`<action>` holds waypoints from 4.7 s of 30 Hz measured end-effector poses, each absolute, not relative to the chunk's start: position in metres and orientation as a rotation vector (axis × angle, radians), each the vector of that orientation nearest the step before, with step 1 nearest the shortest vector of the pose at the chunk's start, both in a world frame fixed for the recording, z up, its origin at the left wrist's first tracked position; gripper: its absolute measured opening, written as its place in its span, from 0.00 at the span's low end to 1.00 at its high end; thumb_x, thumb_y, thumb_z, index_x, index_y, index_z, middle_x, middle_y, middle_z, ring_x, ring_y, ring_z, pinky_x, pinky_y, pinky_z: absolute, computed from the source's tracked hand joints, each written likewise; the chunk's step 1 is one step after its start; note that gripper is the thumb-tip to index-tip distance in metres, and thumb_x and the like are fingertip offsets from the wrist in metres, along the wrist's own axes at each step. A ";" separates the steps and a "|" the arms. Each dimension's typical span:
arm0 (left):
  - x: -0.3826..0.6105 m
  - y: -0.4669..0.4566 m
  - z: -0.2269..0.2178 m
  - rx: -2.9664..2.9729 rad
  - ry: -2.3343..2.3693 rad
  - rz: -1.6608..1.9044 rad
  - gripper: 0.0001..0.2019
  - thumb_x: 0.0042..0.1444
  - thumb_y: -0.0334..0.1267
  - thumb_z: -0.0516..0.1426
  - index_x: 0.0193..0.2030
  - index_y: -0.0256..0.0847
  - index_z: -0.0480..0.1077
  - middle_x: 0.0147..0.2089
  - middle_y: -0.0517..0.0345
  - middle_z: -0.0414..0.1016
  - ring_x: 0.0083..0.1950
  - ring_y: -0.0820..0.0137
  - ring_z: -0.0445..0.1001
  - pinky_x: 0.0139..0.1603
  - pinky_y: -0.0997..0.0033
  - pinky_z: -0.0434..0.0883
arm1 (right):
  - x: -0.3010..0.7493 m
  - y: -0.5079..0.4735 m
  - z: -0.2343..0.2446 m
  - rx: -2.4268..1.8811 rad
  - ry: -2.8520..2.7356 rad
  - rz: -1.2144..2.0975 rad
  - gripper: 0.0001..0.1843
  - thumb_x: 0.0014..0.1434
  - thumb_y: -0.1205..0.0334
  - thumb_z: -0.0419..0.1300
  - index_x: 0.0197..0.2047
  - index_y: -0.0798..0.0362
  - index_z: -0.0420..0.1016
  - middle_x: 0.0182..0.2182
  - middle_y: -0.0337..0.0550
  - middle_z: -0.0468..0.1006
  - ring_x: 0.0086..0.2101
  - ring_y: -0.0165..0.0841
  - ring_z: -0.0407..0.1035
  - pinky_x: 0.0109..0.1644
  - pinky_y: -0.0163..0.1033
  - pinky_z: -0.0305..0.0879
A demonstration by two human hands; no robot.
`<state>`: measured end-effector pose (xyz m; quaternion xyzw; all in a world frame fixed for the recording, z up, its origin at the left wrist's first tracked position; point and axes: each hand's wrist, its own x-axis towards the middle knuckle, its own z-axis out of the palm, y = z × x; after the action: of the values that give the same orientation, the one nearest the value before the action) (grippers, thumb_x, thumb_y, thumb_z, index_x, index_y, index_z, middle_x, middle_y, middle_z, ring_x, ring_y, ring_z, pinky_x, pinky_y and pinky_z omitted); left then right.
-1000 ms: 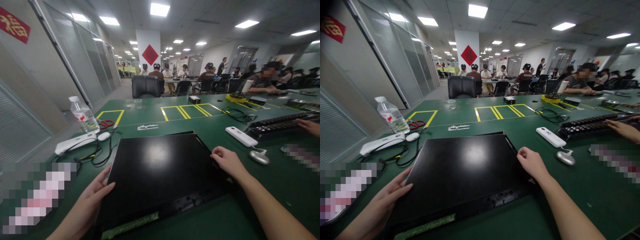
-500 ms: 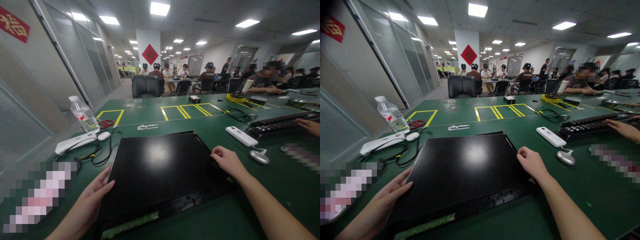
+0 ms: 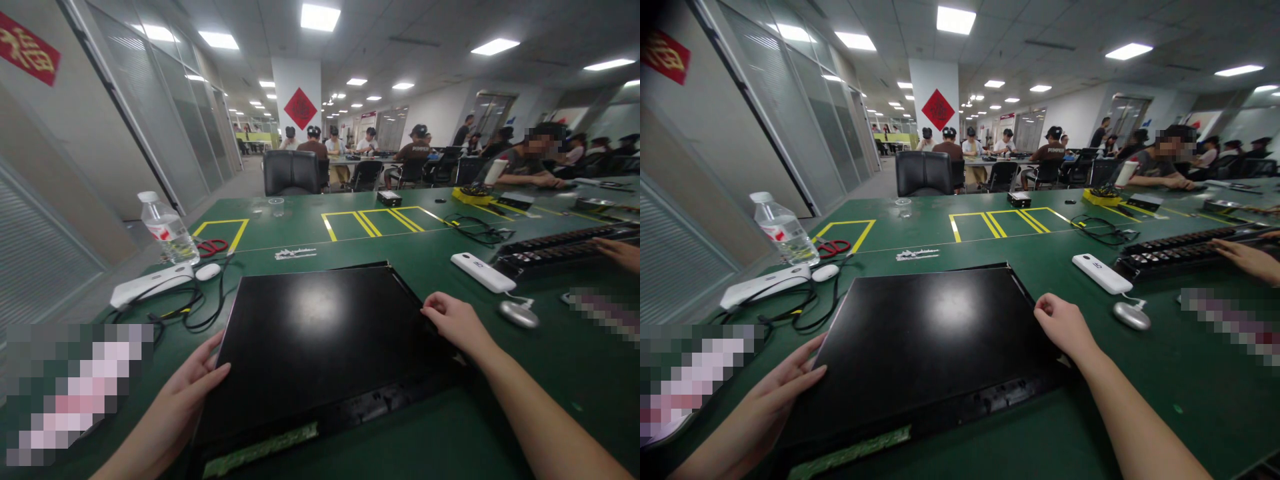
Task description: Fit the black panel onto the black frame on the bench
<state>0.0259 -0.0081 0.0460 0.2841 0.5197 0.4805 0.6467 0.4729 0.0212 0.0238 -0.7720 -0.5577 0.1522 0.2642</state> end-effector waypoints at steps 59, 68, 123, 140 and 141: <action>0.029 -0.010 0.051 0.639 1.212 1.086 0.45 0.42 0.33 0.71 0.68 0.50 0.60 0.43 0.51 0.87 0.43 0.49 0.83 0.44 0.54 0.79 | 0.475 0.023 0.020 -2.107 -1.463 0.474 0.08 0.53 0.56 0.56 0.31 0.49 0.73 0.26 0.37 0.78 0.24 0.31 0.71 0.30 0.36 0.62; 0.030 -0.010 0.052 0.653 1.187 1.112 0.42 0.42 0.33 0.70 0.66 0.50 0.63 0.46 0.50 0.86 0.45 0.48 0.83 0.47 0.53 0.78 | 0.475 0.022 0.021 -2.089 -1.465 0.455 0.07 0.51 0.57 0.56 0.30 0.49 0.74 0.25 0.38 0.78 0.23 0.31 0.70 0.29 0.37 0.62; -0.011 0.011 0.009 1.989 1.740 0.876 0.25 0.50 0.56 0.58 0.49 0.42 0.78 0.63 0.40 0.73 0.63 0.44 0.69 0.62 0.43 0.64 | 0.473 0.018 0.025 -2.062 -1.433 0.480 0.07 0.51 0.58 0.56 0.29 0.50 0.73 0.24 0.38 0.77 0.24 0.32 0.70 0.31 0.37 0.63; -0.014 0.011 0.010 1.930 1.719 0.881 0.25 0.47 0.56 0.61 0.48 0.43 0.78 0.63 0.39 0.72 0.64 0.46 0.69 0.63 0.44 0.63 | 0.469 0.020 0.023 -2.091 -1.441 0.453 0.07 0.51 0.58 0.56 0.29 0.50 0.73 0.24 0.37 0.76 0.23 0.31 0.69 0.32 0.37 0.62; -0.015 0.011 0.010 1.939 1.718 0.889 0.24 0.47 0.56 0.61 0.48 0.44 0.78 0.63 0.41 0.72 0.63 0.46 0.69 0.62 0.44 0.64 | 0.468 0.020 0.023 -2.090 -1.440 0.452 0.07 0.51 0.58 0.56 0.29 0.50 0.73 0.24 0.37 0.77 0.23 0.31 0.69 0.31 0.37 0.62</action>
<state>-0.0146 0.0110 0.0095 0.6938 0.6145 0.3179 0.2000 0.4683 0.0205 0.0233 -0.7788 -0.5366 0.1683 0.2779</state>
